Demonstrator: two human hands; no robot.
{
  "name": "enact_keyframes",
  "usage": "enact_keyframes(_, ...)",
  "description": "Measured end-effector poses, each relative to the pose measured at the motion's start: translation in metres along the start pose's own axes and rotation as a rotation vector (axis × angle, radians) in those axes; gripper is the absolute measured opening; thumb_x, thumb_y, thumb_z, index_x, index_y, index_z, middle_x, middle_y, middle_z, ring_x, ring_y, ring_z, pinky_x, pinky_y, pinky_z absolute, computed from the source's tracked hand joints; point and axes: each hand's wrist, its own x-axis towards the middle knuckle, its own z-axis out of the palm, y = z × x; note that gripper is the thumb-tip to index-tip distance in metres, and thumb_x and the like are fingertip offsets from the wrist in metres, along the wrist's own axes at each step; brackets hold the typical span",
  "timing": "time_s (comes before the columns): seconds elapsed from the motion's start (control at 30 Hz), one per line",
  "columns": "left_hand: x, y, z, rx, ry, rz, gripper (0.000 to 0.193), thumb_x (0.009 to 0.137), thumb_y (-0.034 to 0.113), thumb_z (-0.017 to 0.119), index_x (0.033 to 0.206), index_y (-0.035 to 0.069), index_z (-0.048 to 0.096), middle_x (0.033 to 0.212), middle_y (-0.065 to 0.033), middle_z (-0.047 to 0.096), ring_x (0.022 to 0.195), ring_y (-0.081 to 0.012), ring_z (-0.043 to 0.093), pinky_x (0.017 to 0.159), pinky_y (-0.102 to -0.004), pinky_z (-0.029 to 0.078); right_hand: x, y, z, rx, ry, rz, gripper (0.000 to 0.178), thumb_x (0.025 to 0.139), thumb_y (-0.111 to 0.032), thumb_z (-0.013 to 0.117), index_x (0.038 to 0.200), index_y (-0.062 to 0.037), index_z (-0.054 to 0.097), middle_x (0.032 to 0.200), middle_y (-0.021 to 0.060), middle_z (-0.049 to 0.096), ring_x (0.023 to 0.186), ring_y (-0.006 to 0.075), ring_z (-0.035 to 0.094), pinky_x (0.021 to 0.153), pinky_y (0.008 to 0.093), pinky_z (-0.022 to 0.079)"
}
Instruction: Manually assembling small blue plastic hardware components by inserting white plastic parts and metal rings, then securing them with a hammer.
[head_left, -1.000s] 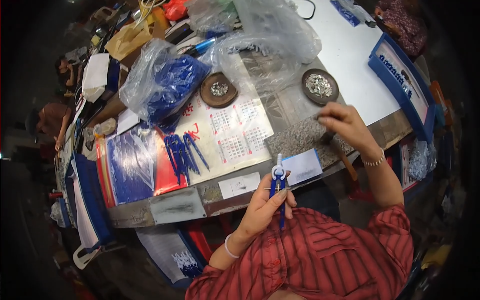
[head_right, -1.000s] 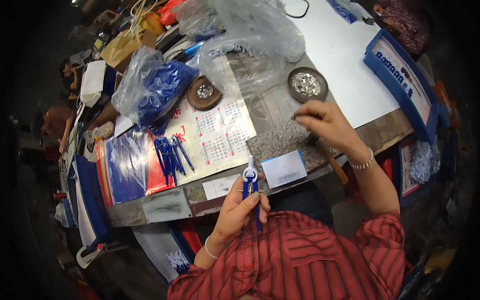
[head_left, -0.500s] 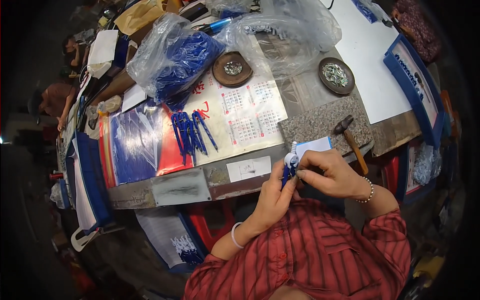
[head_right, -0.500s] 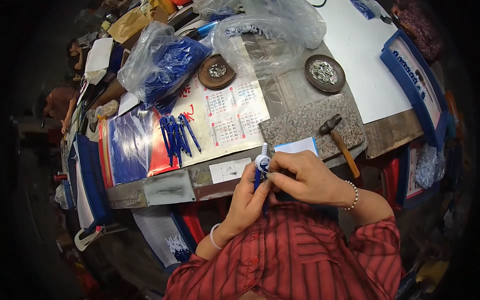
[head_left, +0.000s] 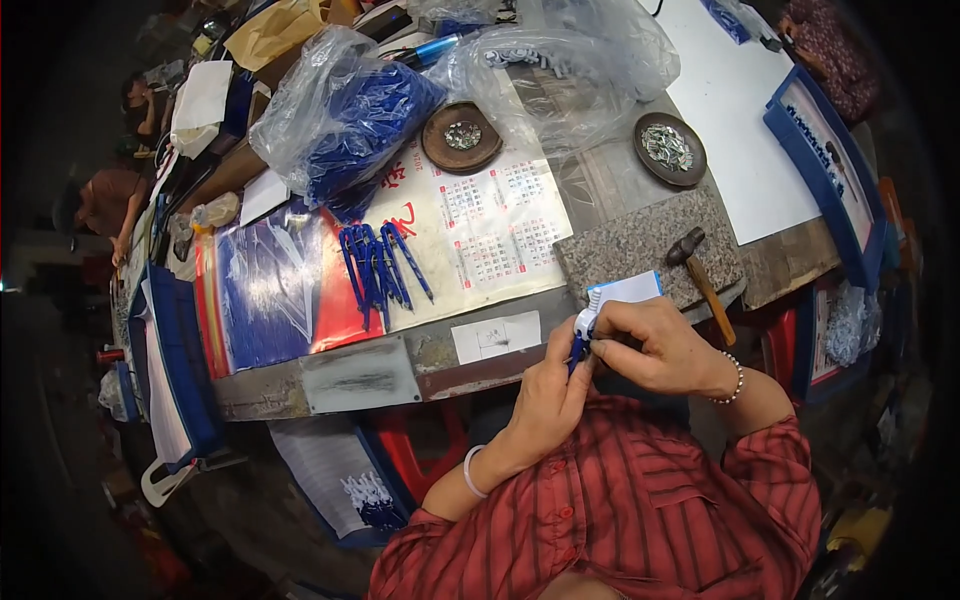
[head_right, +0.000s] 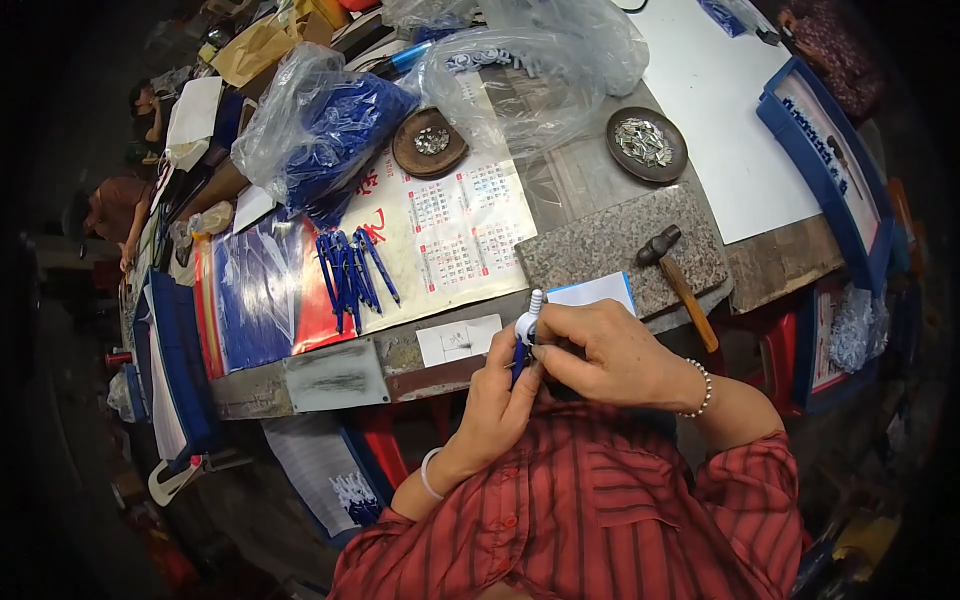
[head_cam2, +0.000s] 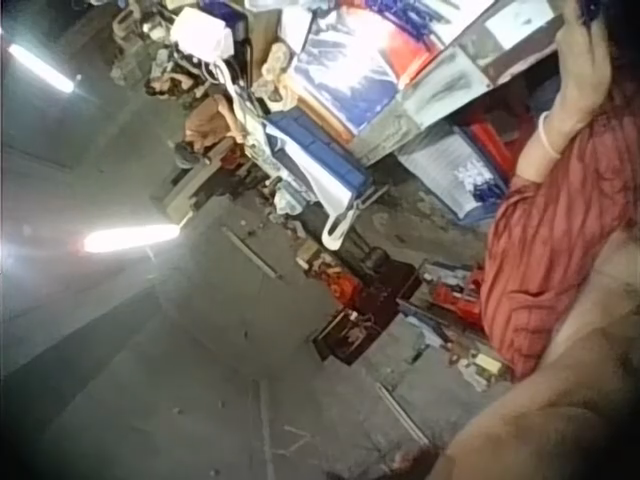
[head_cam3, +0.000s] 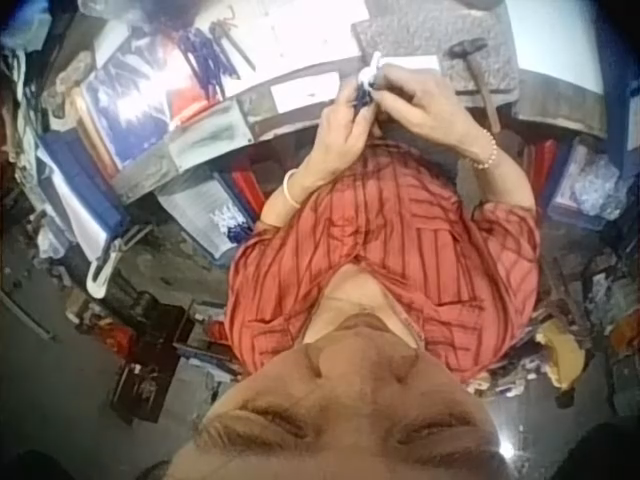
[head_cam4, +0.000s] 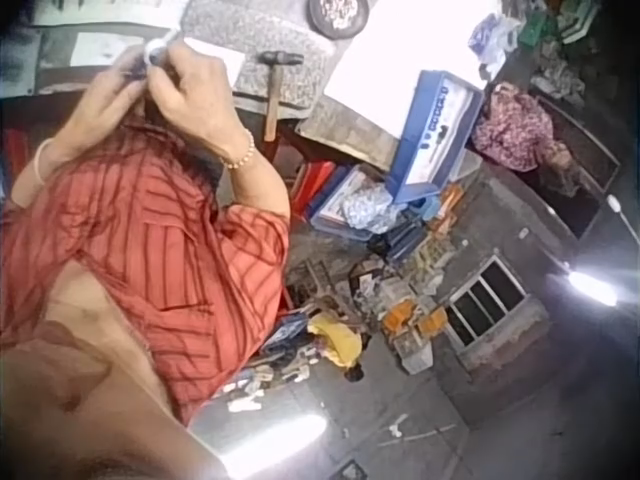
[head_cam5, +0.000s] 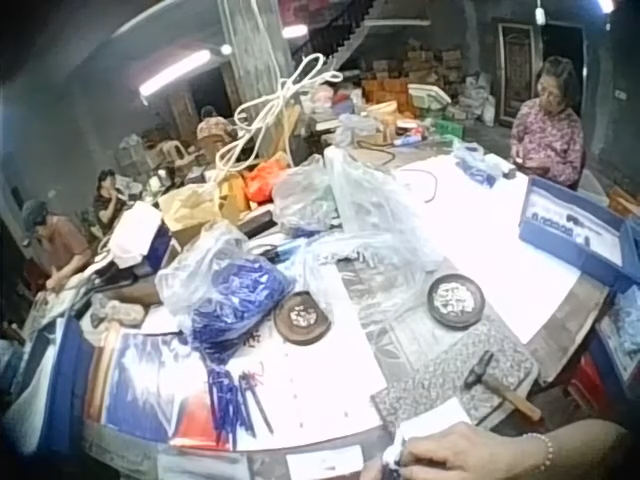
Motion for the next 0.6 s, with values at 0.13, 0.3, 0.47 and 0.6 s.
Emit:
enact_keyframes(0.13, 0.001, -0.002, 0.000, 0.073, -0.014, 0.038, 0.045, 0.091, 0.006, 0.048, 0.132, 0.000, 0.031, 0.079, -0.0192, 0.061, 0.062, -0.0313, 0.063, 0.056, -0.0387, 0.048, 0.000, -0.001, -0.002, -0.002, -0.016, 0.021, 0.010, 0.079, -0.005, 0.058, 0.074, 0.0001, 0.051, 0.061, 0.0111, 0.052, 0.052, 0.0219, 0.051, 0.050, 0.0313, 0.039)
enact_keyframes(0.3, 0.001, -0.008, 0.004, 0.297, 0.067, 0.153, 0.049, 0.087, 0.001, 0.050, 0.132, -0.001, 0.032, 0.083, -0.0254, 0.060, 0.068, -0.0423, 0.060, 0.057, -0.0454, 0.047, -0.001, -0.002, 0.004, -0.145, 0.038, -0.025, 0.010, 0.078, -0.005, 0.059, 0.074, -0.0004, 0.051, 0.063, 0.0131, 0.053, 0.056, 0.0288, 0.053, 0.050, 0.0348, 0.040)
enact_keyframes(0.47, 0.001, -0.010, 0.007, 0.397, 0.065, 0.118, 0.049, 0.088, 0.002, 0.050, 0.133, 0.002, 0.031, 0.083, -0.0272, 0.060, 0.074, -0.0458, 0.059, 0.057, -0.0470, 0.047, -0.005, -0.007, 0.010, -0.367, 0.071, -0.056, 0.010, 0.080, -0.009, 0.057, 0.080, -0.0011, 0.050, 0.068, 0.0162, 0.056, 0.064, 0.0357, 0.057, 0.055, 0.0436, 0.044)
enact_keyframes(0.6, -0.003, -0.015, 0.007, 0.238, 0.017, 0.098, 0.047, 0.090, 0.005, 0.049, 0.134, 0.001, 0.031, 0.080, -0.0208, 0.060, 0.066, -0.0341, 0.062, 0.057, -0.0392, 0.048, -0.008, -0.006, 0.003, -0.302, 0.062, -0.049, 0.016, 0.078, -0.010, 0.062, 0.086, -0.0014, 0.051, 0.069, 0.0133, 0.054, 0.061, 0.0290, 0.056, 0.054, 0.0366, 0.044)
